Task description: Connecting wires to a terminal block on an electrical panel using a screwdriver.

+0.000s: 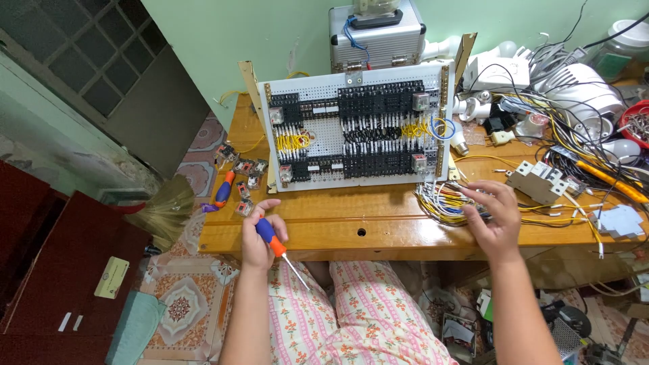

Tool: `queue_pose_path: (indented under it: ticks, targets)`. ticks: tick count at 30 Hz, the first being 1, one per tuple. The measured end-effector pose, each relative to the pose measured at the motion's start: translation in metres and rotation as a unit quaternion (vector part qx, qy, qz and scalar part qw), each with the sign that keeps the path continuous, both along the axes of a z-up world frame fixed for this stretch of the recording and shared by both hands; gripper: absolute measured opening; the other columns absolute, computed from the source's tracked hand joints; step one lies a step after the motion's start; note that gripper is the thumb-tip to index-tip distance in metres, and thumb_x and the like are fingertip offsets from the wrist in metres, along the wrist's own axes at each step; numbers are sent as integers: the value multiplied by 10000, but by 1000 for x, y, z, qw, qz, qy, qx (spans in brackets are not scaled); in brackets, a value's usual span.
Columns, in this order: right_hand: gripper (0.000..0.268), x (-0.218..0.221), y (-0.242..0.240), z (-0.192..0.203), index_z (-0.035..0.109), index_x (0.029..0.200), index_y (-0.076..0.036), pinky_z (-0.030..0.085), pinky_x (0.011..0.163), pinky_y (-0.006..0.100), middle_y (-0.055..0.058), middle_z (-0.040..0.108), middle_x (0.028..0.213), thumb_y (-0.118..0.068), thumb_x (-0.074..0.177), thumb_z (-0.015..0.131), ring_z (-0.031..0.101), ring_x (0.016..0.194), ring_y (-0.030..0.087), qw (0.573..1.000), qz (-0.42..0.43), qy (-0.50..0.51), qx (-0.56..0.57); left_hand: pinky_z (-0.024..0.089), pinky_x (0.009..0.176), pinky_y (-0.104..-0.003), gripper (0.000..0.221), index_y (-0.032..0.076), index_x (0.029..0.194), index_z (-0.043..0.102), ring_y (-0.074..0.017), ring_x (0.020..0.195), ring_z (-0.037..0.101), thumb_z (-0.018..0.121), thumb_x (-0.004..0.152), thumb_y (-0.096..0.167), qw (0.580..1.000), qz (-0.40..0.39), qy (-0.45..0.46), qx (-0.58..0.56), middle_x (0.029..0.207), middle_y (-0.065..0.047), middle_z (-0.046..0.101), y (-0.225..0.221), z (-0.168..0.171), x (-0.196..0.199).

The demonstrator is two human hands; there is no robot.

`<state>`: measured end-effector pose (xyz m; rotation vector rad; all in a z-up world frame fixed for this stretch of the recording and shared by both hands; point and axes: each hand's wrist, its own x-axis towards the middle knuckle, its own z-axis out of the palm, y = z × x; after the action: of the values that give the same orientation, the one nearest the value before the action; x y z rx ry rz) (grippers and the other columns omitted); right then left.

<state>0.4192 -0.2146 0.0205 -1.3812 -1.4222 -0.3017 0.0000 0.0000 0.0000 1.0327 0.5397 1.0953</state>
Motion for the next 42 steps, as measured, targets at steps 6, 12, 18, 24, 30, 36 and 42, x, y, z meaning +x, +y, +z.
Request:
queue_pose_path:
  ticks: [6, 12, 18, 24, 30, 36, 42]
  targets:
    - [182, -48, 63, 8, 815, 1038, -87, 481, 1017, 466, 116, 710, 1008, -193, 937, 706, 646, 1044, 335, 985, 137, 31, 98, 365, 275, -226, 359, 117, 1174, 569, -217, 365, 520, 395, 1057, 409, 996, 68, -3, -57, 573, -192, 582, 6, -11, -14]
    - [150, -141, 142, 92, 813, 1047, -99, 555, 902, 451, 122, 732, 1007, -88, 913, 748, 706, 987, 325, 966, 253, 18, 52, 599, 426, -280, 346, 71, 1284, 485, -241, 543, 706, 425, 1087, 348, 997, 60, -20, -53, 832, -262, 699, 4, -9, -8]
    - [254, -179, 214, 97, 696, 1184, 67, 616, 780, 421, 224, 691, 1018, 28, 933, 685, 723, 939, 365, 974, 191, 54, -106, 627, 495, -306, 327, 78, 1293, 459, -263, 589, 725, 492, 1067, 313, 989, 95, -110, -15, 921, -267, 683, 1, -16, -9]
    - [137, -201, 230, 87, 773, 1047, -84, 586, 633, 353, 66, 654, 897, -199, 978, 748, 705, 777, 262, 996, 76, 40, -26, 630, 588, -312, 244, 81, 1180, 450, -245, 714, 709, 541, 1039, 257, 966, 245, -69, 43, 969, -260, 666, -21, 4, -3]
    - [138, -212, 253, 74, 742, 897, -128, 541, 586, 351, 9, 614, 819, -243, 938, 806, 679, 702, 247, 998, -2, 64, 7, 625, 510, -325, 151, 68, 1112, 425, -306, 616, 729, 524, 1051, 164, 881, 374, 39, 286, 947, -257, 697, -6, 91, 7]
    - [65, -207, 261, 59, 729, 930, -124, 526, 651, 351, 1, 587, 887, -174, 959, 757, 678, 758, 242, 1000, 4, 10, 5, 631, 640, -249, 116, 35, 1059, 507, -204, 839, 721, 597, 1026, 102, 817, 331, 119, 457, 1036, -147, 693, 23, 145, 34]
    - [146, -212, 242, 70, 672, 1042, -105, 537, 701, 372, 25, 542, 978, -78, 914, 736, 680, 828, 270, 999, 8, -40, 14, 610, 690, -350, 122, 26, 1006, 564, -273, 907, 723, 649, 1015, 113, 763, 332, 173, 527, 1036, -128, 712, 34, 157, 43]
